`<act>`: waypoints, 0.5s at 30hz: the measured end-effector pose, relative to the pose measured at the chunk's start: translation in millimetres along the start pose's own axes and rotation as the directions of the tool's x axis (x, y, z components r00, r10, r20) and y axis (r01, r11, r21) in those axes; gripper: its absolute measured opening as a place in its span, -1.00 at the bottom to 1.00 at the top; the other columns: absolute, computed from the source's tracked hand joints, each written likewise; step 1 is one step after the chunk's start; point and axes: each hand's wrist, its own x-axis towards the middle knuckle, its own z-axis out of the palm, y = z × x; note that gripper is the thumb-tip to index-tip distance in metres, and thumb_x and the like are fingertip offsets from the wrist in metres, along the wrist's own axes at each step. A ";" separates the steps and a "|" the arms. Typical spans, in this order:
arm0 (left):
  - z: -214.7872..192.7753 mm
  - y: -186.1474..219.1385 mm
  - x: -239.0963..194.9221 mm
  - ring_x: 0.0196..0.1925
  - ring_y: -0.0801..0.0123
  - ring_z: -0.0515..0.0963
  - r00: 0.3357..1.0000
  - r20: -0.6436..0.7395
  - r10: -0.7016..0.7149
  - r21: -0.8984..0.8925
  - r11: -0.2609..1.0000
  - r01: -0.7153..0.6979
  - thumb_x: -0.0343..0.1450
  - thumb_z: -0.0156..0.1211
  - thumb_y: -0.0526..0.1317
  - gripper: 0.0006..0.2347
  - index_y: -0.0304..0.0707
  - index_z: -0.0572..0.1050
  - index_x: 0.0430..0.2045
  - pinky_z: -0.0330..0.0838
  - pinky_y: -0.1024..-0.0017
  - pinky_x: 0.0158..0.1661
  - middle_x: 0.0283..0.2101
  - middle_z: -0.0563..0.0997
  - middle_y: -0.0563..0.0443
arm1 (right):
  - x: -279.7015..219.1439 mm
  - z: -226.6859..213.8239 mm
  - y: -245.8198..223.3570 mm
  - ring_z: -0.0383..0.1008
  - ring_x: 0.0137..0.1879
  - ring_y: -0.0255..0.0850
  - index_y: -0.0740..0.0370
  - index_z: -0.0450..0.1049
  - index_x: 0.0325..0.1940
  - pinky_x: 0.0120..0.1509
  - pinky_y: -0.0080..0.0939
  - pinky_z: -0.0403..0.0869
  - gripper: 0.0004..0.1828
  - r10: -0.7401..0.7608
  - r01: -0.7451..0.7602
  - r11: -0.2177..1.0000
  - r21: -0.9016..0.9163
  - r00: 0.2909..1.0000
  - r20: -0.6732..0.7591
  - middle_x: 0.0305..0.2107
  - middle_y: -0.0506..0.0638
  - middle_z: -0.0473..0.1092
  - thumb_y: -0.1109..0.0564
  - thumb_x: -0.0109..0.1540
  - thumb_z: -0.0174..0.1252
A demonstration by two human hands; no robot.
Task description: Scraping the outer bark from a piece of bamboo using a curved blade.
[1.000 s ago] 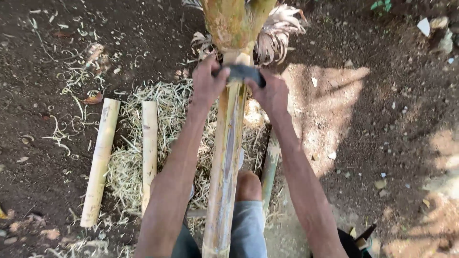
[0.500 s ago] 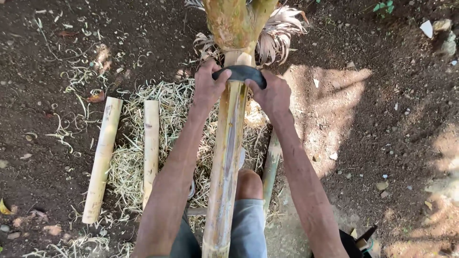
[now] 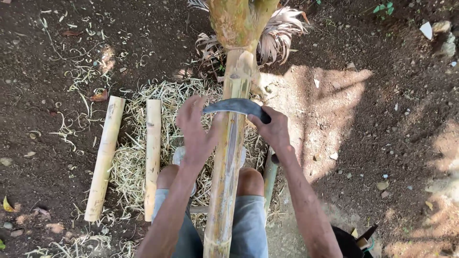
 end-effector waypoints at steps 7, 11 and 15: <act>-54.6 -40.7 -230.6 0.35 0.02 0.26 0.493 0.841 -0.222 -0.337 0.498 0.799 0.29 0.44 0.02 -0.07 -0.50 -0.08 0.40 0.18 0.14 0.28 0.32 0.23 -0.39 | -8.9 9.9 7.6 0.32 -0.55 -0.27 0.31 0.61 -0.22 -0.42 -0.16 0.35 -0.63 -0.033 0.043 0.996 0.080 0.992 -0.119 -0.66 0.03 0.40 -0.05 0.14 0.44; -70.3 14.5 -245.3 0.07 0.15 0.55 0.431 0.844 -0.318 -0.328 0.329 0.885 0.22 0.41 -0.08 -0.24 -0.47 0.16 0.26 0.48 0.24 0.06 0.08 0.53 -0.29 | -14.0 9.6 10.6 0.30 -0.57 -0.31 0.25 0.62 -0.19 -0.46 -0.16 0.32 -0.64 0.040 -0.027 0.992 0.127 0.994 -0.098 -0.70 -0.02 0.37 -0.07 0.14 0.43; -78.1 54.4 -231.1 -0.20 0.15 0.69 0.478 0.688 -0.546 -0.195 0.495 0.847 0.13 0.47 -0.10 -0.35 -0.45 0.36 0.06 0.62 0.25 -0.17 -0.18 0.65 -0.25 | -10.5 6.9 26.7 0.25 -0.55 -0.30 0.29 0.63 -0.28 -0.45 -0.15 0.30 -0.61 0.027 -0.017 0.994 0.112 0.996 -0.086 -0.69 0.01 0.35 -0.11 0.16 0.46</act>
